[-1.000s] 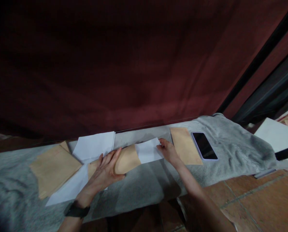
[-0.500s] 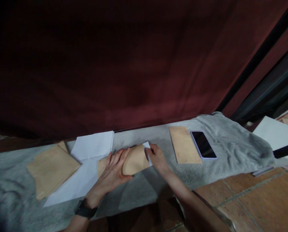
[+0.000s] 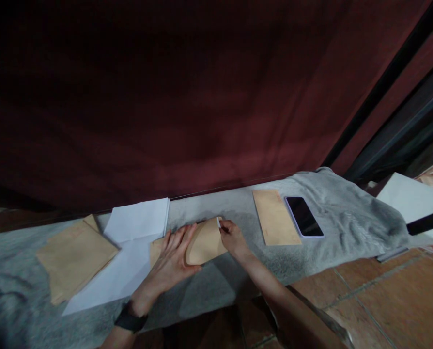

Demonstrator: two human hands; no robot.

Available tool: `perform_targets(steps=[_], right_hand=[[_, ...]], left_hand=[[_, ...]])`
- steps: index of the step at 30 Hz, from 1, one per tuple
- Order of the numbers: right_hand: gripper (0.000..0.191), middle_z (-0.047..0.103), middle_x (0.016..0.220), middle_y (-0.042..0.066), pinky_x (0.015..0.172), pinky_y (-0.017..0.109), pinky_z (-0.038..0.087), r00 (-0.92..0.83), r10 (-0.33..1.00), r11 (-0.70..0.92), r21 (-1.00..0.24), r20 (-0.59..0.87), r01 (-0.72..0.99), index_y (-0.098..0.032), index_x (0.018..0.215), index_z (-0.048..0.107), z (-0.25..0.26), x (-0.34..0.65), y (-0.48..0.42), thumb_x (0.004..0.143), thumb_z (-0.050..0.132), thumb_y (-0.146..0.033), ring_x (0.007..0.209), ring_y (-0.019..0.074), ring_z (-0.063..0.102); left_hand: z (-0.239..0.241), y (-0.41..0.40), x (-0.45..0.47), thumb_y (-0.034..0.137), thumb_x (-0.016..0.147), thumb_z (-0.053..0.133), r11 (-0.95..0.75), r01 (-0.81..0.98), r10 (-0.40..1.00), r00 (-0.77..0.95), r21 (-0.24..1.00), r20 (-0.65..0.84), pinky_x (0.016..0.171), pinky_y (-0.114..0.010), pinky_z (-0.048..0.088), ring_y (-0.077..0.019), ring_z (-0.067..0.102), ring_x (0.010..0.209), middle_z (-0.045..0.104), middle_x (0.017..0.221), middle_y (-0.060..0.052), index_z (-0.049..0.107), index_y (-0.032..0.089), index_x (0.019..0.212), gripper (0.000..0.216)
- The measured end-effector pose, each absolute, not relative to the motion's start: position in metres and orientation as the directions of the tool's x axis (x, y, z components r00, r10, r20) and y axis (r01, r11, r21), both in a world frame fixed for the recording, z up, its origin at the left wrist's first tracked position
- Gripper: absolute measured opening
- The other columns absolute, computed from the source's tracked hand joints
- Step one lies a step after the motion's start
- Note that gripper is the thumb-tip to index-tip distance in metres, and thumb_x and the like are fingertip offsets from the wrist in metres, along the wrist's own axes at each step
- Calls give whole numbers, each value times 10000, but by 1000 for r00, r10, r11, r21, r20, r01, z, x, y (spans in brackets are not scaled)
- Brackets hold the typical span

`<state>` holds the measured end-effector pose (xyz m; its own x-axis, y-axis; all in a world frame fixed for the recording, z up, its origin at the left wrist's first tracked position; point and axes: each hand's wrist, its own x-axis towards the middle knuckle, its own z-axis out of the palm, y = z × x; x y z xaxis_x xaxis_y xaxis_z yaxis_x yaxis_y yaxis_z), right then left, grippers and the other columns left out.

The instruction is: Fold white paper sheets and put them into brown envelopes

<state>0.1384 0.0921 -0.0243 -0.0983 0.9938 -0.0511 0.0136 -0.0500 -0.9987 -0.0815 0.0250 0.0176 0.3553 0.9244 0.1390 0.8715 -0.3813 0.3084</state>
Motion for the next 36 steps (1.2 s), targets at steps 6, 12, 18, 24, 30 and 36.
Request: perform_targets(steps=[6,12,18,24,30,36], right_hand=[[361,648,744,-34,562,265,471,-23,998,-59,-994,-57,-95,-297,932,591,-24,135,91,617,744,-386,632,172,596],[357,684,745,-25,556,280,475,-141,969,-220,-968,-202,-125,-267,934,633,-10,134,87,609,732,-377,633,187,632],[247,681,644,-37,538,256,459,-210,950,-264,-953,-231,-146,-218,805,674,-3,135,82,646,734,-396,564,156,611],[203,698,644,-20,516,254,460,-172,956,-273,-937,-239,-218,-216,787,696,-4,135,82,639,724,-353,569,169,629],[273,758,819,53,708,342,565,12,981,-173,-906,-192,-386,-215,871,659,-2,150,92,623,686,-328,818,261,722],[288,758,957,43,799,355,564,63,983,-130,-898,-172,-419,-253,894,636,-1,143,87,608,648,-284,940,256,706]], left_hand=[[18,26,-84,482,724,807,-390,864,920,376,319,107,1247,-629,108,-362,296,1511,356,1615,-150,42,313,1628,1196],[23,26,-85,450,730,801,-397,852,917,387,342,102,1250,-621,120,-355,296,1512,381,1604,-134,60,306,1629,1174],[20,26,-86,463,741,793,-402,849,914,392,343,103,1244,-630,117,-364,292,1516,379,1614,-132,82,316,1628,1146],[18,26,-88,497,755,797,-441,844,897,419,304,138,1243,-642,84,-374,238,1536,291,1662,-141,67,311,1629,1154],[28,24,-77,447,978,544,-267,869,910,87,415,404,1246,-614,153,-337,153,1562,184,1690,-113,184,323,1607,735],[19,28,-55,447,926,612,102,228,916,-402,968,-1,1119,-489,464,-305,497,1380,439,1518,-165,315,239,1531,706]])
